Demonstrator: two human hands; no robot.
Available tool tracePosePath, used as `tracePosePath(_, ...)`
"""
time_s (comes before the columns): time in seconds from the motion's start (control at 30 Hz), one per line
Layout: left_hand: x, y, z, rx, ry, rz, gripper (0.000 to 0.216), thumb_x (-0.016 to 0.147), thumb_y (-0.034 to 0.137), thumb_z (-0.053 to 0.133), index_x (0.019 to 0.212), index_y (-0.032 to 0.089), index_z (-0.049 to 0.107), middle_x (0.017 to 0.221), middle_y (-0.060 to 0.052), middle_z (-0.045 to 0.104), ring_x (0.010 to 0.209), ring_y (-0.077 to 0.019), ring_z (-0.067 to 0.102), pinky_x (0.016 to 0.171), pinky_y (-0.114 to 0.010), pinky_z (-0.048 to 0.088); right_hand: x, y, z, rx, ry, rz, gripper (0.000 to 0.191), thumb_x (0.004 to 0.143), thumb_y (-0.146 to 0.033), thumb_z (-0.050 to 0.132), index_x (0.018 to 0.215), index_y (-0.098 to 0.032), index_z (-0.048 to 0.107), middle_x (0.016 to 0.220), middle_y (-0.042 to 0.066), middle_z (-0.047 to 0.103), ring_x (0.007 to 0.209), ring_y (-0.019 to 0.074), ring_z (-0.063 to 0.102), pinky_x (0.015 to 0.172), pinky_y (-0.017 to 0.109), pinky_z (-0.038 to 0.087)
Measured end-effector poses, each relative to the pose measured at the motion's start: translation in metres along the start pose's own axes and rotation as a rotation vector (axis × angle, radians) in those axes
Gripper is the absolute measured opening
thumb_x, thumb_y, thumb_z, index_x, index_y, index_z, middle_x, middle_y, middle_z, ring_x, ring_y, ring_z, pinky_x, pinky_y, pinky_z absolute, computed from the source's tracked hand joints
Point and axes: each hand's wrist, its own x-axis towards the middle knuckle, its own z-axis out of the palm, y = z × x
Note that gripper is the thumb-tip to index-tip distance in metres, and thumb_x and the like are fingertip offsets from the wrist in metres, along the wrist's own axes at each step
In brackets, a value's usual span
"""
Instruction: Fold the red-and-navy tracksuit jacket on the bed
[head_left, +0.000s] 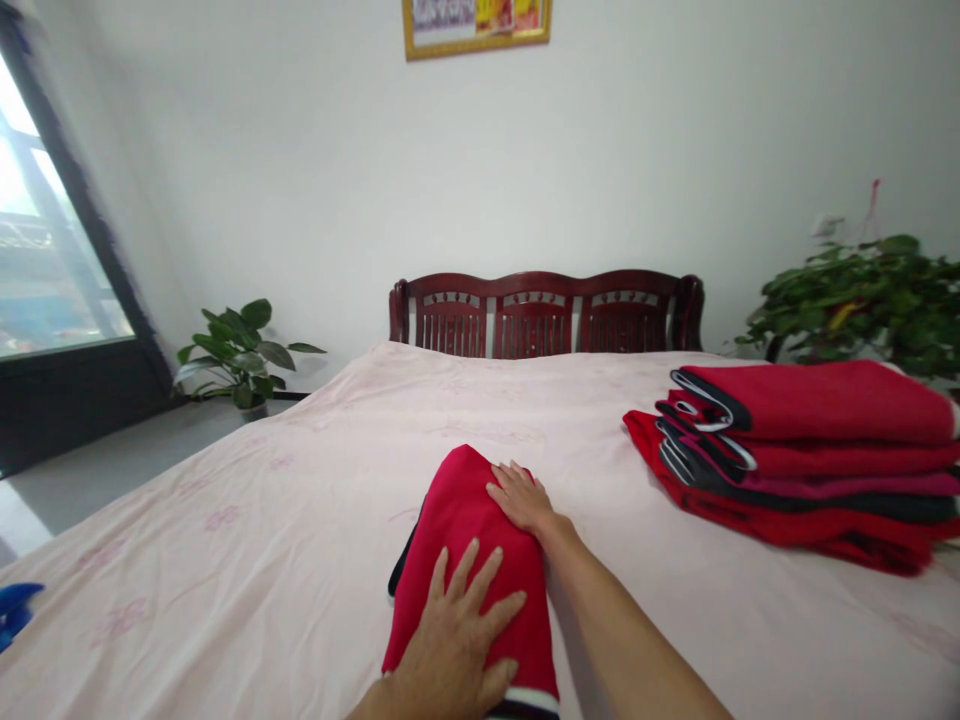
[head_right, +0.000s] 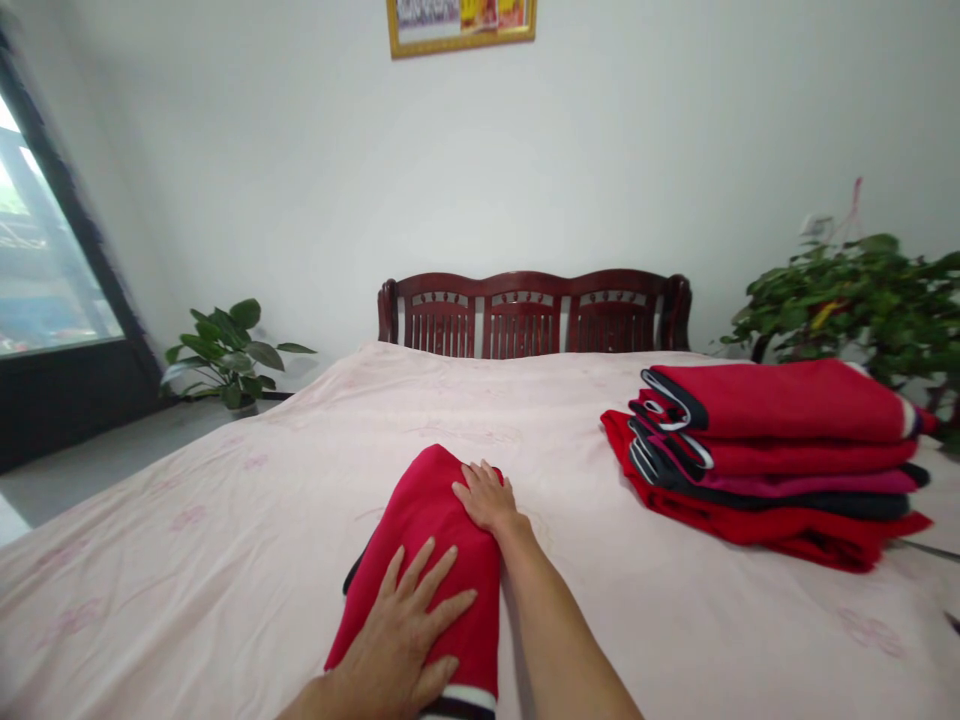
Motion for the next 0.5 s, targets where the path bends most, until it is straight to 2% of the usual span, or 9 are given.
tracePosePath(0.23,-0.003,0.006,0.002,0.069,0.079,-0.016,0.079,0.075,0.019,0.067,0.145,0.044,0.043,0.165,0.001,0.02,0.152,-0.0373,0.014,0.116,-0.072,0.013,-0.033,0.016,0.012,0.052,0.048,-0.005,0.068,0.097,-0.048,0.03,0.157,-0.016,0.027,0.166,0.007,0.017,0.153,0.0243,0.003,0.123,0.042,0.01)
tracePosePath(0.37,-0.003,0.006,0.003,0.091,0.124,0.008,0.075,0.074,0.019,0.068,0.143,0.042,0.047,0.164,-0.001,0.025,0.15,-0.0378,0.019,0.117,-0.071,0.018,-0.067,0.022,0.023,0.18,0.114,0.002,0.067,0.097,-0.05,0.029,0.157,-0.019,0.027,0.166,0.005,0.014,0.153,0.0211,0.008,0.123,0.039,0.013)
tracePosePath(0.5,-0.005,0.004,0.006,0.127,0.18,0.04,0.072,0.073,0.02,0.069,0.14,0.04,0.052,0.162,-0.001,0.031,0.148,-0.0376,0.026,0.117,-0.069,0.022,-0.096,0.02,0.031,0.255,0.171,-0.016,0.065,0.098,-0.051,0.027,0.155,-0.019,0.032,0.166,0.007,0.015,0.152,0.0203,0.016,0.124,0.04,0.013)
